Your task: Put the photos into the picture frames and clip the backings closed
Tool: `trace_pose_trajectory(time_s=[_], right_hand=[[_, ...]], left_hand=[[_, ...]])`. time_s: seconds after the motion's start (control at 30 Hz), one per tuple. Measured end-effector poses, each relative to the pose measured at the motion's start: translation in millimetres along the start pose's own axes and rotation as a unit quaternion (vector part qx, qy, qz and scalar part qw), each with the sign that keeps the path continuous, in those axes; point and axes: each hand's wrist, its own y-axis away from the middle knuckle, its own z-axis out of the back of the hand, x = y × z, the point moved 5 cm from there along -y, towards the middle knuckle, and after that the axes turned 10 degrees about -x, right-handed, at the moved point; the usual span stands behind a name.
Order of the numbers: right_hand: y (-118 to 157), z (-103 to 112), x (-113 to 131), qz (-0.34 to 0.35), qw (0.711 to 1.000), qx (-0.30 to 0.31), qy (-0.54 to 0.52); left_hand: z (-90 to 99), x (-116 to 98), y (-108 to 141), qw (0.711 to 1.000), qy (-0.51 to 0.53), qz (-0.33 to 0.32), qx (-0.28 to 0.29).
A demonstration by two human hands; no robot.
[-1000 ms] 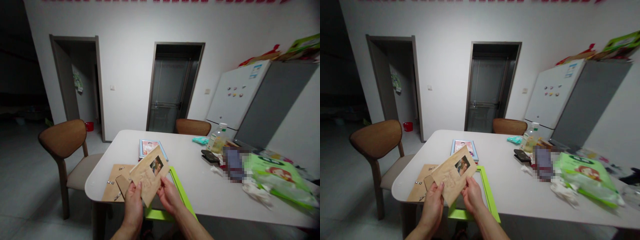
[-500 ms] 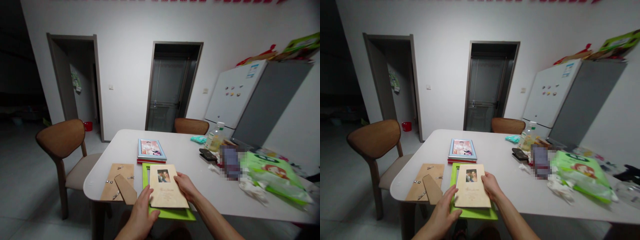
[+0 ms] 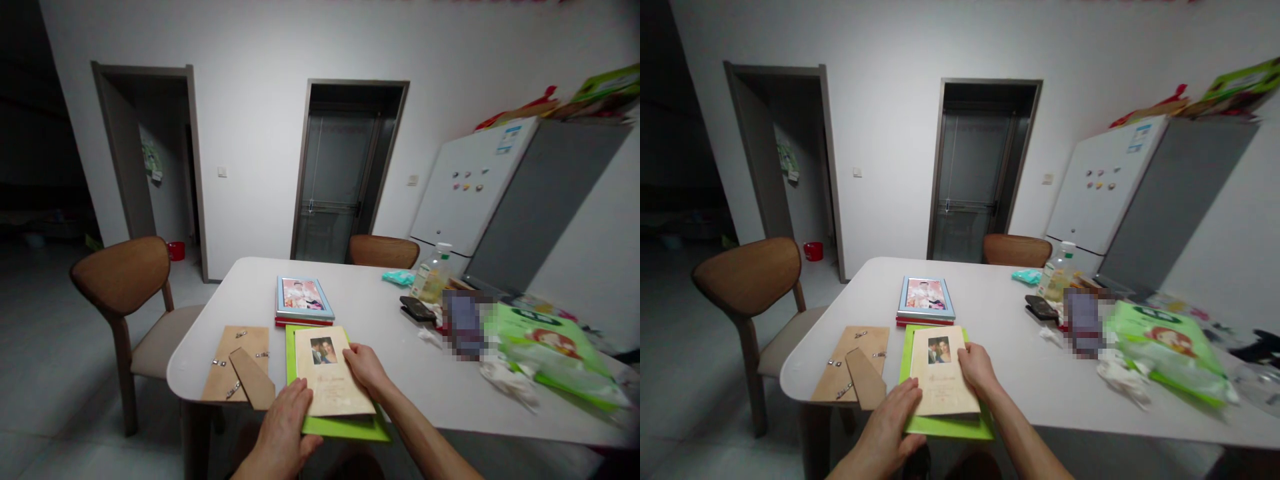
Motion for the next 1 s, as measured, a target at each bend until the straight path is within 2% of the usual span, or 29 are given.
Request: trace_pose_trajectory(time_s=[0.17,0.37,0.57,0.77,0.83,0.93,1.0], right_hand=[[4.9,-4.7,2.3,0.021,0.999,0.017,0.024],[3.1,-6.9,11.7,0.048,0.990,-0.022,0.133],[12.1,-4.5,17.2,0.058,0.963,-0.055,0.258],[25.8,-10.5,24.5,0.140,0.915,-0.082,0.369],[26.8,-10.9,24.6,0.151,0.907,-0.092,0.381],[25.5,-8.8,25.6,0.148,0.912,-0.098,0.370],[27.6,-10.2,34.5,0.168,0.921,-0.099,0.336]], left_hand=[[-0.7,4.3,-0.1,1.000,0.001,-0.003,-0.005],[11.4,-3.0,-2.7,1.000,-0.013,0.014,0.023],[16.4,-6.7,-2.5,0.997,-0.051,0.007,0.055],[14.2,-10.1,-3.2,0.996,-0.063,0.007,0.056],[13.5,-11.1,-2.1,0.997,-0.061,0.005,0.054],[18.6,-2.6,4.5,0.998,-0.050,-0.002,0.047],[31.5,13.8,11.7,0.999,-0.050,-0.006,0.018]])
